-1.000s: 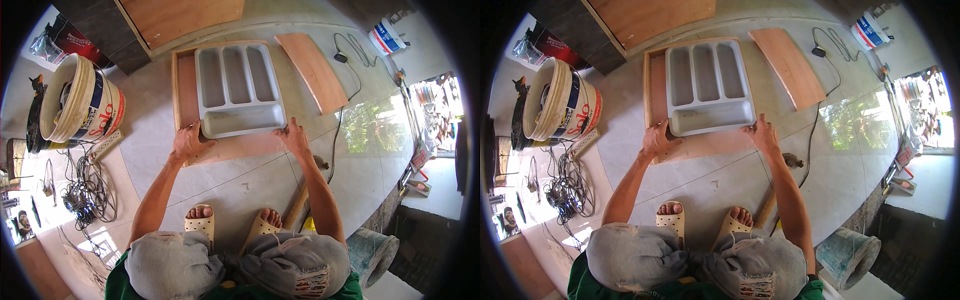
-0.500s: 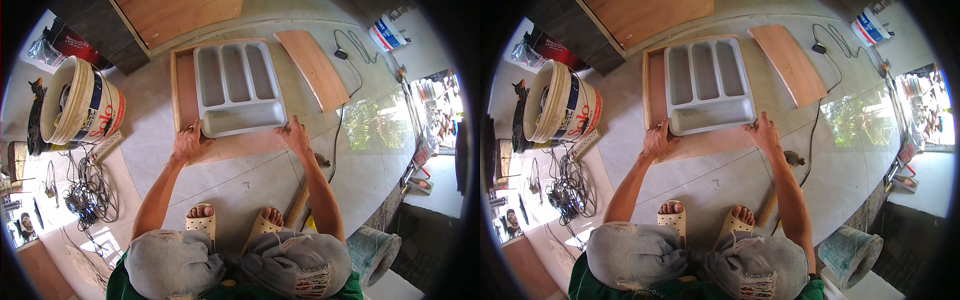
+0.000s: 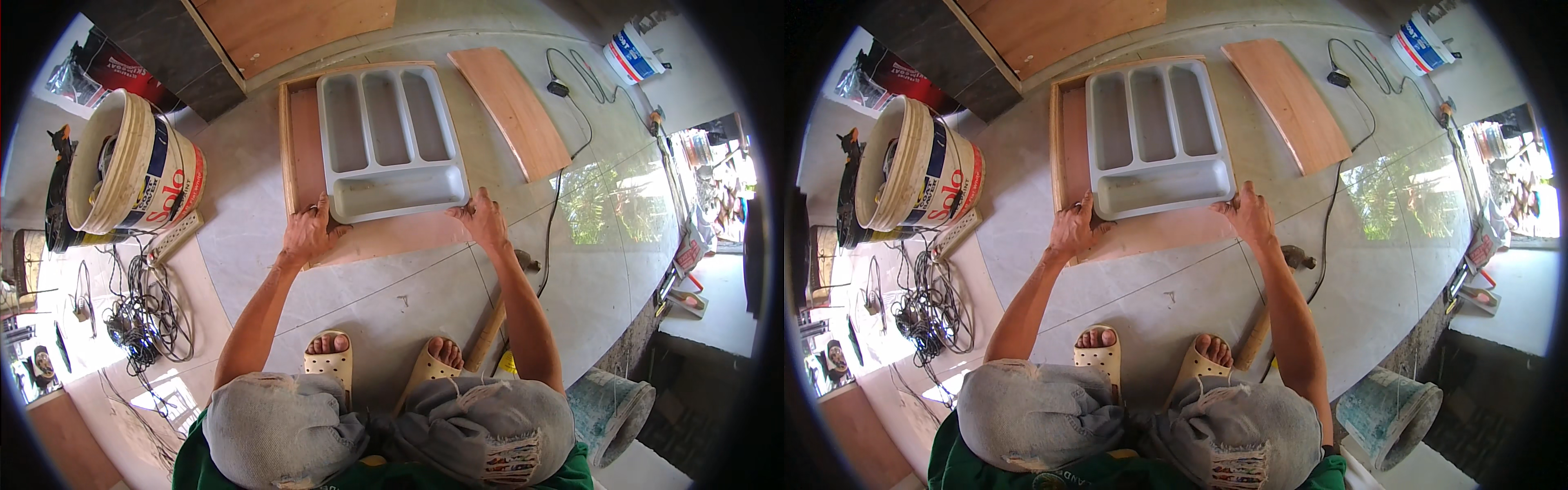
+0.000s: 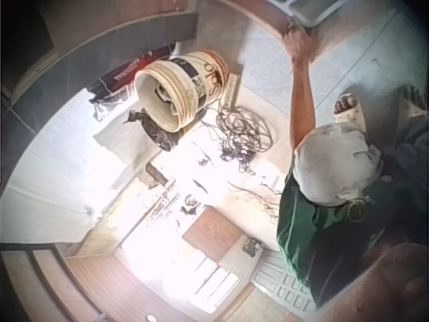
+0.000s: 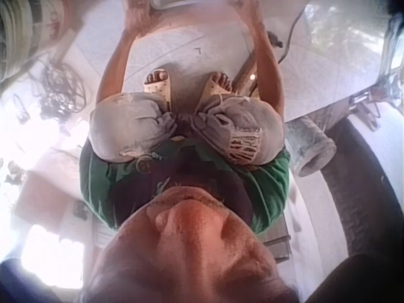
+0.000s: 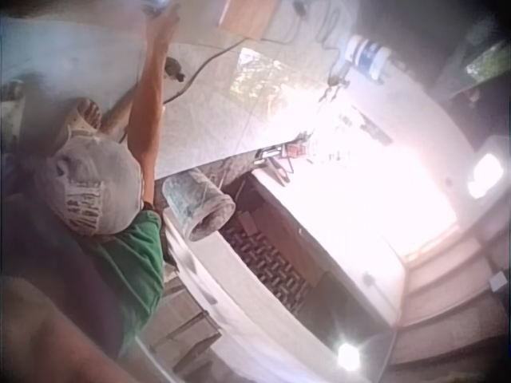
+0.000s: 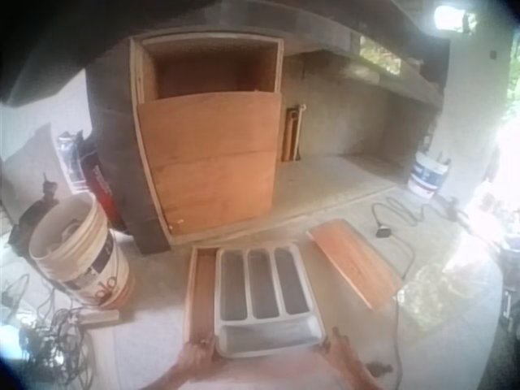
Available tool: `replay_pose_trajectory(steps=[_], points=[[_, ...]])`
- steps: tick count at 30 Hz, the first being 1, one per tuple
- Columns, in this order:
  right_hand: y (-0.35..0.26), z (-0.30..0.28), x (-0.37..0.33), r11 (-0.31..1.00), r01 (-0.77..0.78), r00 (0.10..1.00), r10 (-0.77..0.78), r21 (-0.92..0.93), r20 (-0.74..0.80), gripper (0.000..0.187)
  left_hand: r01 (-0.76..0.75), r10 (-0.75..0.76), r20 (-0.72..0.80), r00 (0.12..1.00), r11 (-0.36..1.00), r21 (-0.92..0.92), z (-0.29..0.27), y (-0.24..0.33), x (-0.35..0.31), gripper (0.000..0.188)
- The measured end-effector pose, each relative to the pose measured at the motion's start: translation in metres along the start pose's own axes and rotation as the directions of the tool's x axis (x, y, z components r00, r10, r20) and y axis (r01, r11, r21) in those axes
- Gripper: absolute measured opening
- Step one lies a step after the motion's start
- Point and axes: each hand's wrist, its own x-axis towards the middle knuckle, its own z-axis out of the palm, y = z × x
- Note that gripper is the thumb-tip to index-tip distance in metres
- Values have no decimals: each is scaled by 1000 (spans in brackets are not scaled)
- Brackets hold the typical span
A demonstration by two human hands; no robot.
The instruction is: The person hammers nails into a wooden drawer frame using a hammer and places a plastic cutlery organizer into the frame.
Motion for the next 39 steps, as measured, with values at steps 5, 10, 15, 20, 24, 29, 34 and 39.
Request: replay_pose_trajectory(steps=[5, 10, 15, 20, 24, 29, 34, 39], points=[[3, 0, 1, 1000, 11, 1000, -11, 9, 3, 64, 2, -2, -1, 1000, 1000, -2, 1, 1, -1, 89], [1, 1, 1, 1000, 15, 1000, -15, 18, 10, 64, -33, 33, -33, 999, 999, -5, 3, -4, -1, 87], [6, 3, 2, 1000, 22, 1000, -22, 14, -6, 66, -85, 85, -102, 991, 996, 7, 10, -9, 0, 86], [9, 4, 3, 1000, 28, 1000, -28, 2, -5, 70, -72, 73, -84, 994, 997, 14, 10, -8, 0, 85], [7, 4, 3, 999, 35, 999, -35, -5, -9, 72, -71, 72, -86, 994, 997, 12, 10, -10, 0, 86], [9, 3, 3, 999, 37, 999, -37, 0, -2, 71, -44, 42, -66, 997, 999, -22, 8, -5, 0, 80], [6, 3, 3, 999, 27, 1000, -27, -19, 12, 70, -75, 75, -84, 994, 997, 13, 12, -11, 0, 87], [5, 1, 2, 1000, 10, 1000, -10, -5, 20, 71, -73, 73, -83, 994, 997, 14, 11, -10, 0, 86]])
